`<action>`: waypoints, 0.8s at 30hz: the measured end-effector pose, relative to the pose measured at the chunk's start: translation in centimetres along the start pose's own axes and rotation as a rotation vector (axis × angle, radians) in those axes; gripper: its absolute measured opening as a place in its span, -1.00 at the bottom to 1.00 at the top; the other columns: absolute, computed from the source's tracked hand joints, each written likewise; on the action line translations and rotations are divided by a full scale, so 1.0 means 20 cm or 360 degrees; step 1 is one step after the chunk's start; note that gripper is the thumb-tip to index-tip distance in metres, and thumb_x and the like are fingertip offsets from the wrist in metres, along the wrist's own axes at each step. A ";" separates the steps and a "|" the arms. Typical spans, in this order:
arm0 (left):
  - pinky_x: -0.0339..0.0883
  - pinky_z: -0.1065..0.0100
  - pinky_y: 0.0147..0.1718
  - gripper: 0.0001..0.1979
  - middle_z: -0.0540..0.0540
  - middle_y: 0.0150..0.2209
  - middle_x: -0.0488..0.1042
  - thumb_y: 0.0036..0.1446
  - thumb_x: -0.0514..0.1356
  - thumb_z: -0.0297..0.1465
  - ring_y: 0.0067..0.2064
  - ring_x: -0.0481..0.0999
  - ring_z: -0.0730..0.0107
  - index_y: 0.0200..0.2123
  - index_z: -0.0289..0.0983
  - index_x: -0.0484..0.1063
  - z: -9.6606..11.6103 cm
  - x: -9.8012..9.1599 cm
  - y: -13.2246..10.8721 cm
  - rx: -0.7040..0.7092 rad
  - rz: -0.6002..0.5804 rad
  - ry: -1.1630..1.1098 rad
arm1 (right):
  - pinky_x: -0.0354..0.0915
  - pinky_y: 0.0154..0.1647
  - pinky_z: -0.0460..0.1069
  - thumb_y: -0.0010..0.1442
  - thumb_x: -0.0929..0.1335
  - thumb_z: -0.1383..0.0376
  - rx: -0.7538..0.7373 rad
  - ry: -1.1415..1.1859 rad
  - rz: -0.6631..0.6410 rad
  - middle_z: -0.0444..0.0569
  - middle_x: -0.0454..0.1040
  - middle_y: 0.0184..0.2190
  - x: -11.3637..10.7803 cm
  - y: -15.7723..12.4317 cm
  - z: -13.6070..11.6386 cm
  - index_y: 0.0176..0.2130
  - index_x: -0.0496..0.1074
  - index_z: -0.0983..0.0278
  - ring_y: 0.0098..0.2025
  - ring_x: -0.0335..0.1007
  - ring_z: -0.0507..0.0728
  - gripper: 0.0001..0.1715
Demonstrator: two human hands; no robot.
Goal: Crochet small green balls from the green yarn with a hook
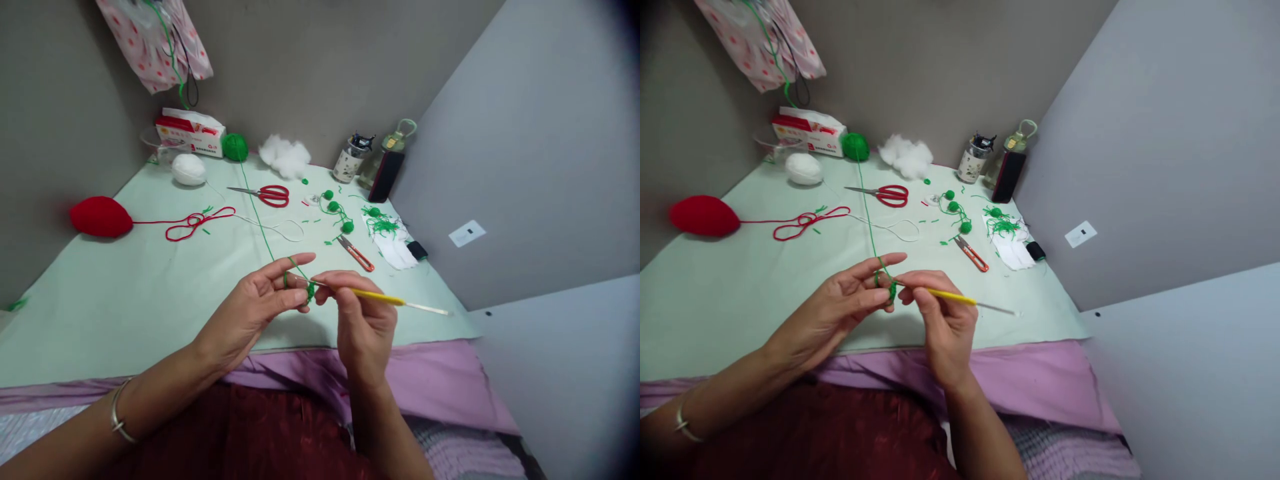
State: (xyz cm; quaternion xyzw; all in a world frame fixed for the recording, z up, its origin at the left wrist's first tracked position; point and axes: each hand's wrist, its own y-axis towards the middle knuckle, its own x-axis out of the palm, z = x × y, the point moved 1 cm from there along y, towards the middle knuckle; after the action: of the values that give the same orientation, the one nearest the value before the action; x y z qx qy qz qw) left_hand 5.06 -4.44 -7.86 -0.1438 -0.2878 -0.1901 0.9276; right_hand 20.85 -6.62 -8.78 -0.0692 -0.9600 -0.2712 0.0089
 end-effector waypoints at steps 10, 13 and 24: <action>0.31 0.44 -0.15 -0.59 0.07 -0.36 0.49 0.12 0.46 -0.42 -0.28 0.43 0.49 0.06 -0.07 0.65 0.01 -0.03 0.00 0.0176 0.0093 0.0144 | 0.56 -0.10 0.07 0.40 0.31 0.43 -0.0621 -0.0804 -0.0331 0.00 0.64 -0.08 -0.03 -0.04 -0.03 0.13 0.48 0.11 -0.08 0.61 0.14 -0.61; 0.36 0.45 -0.18 -0.55 0.05 -0.36 0.52 0.08 0.49 -0.41 -0.30 0.45 0.50 0.07 -0.10 0.64 -0.01 -0.02 0.01 0.0081 0.0086 -0.0039 | 0.57 -0.08 0.06 0.35 0.37 0.45 -0.0914 -0.1140 -0.0352 0.03 0.61 -0.01 -0.02 -0.06 0.00 0.20 0.47 0.05 0.00 0.60 0.18 -0.49; 0.39 0.46 -0.15 -0.64 0.02 -0.35 0.58 0.12 0.44 -0.46 -0.28 0.52 0.49 0.01 -0.17 0.67 -0.01 -0.02 0.01 0.0022 0.0012 -0.0036 | 0.50 -0.24 0.05 0.41 0.33 0.39 -0.0179 -0.0144 -0.0060 -0.07 0.62 -0.18 0.02 -0.01 -0.02 -0.08 0.61 0.12 -0.25 0.53 0.08 -0.74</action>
State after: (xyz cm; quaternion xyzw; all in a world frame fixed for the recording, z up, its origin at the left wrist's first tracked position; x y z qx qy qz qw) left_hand 5.03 -4.27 -8.25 -0.1407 -0.2990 -0.1831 0.9259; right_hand 20.44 -6.88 -8.52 -0.0636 -0.9438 -0.3214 -0.0435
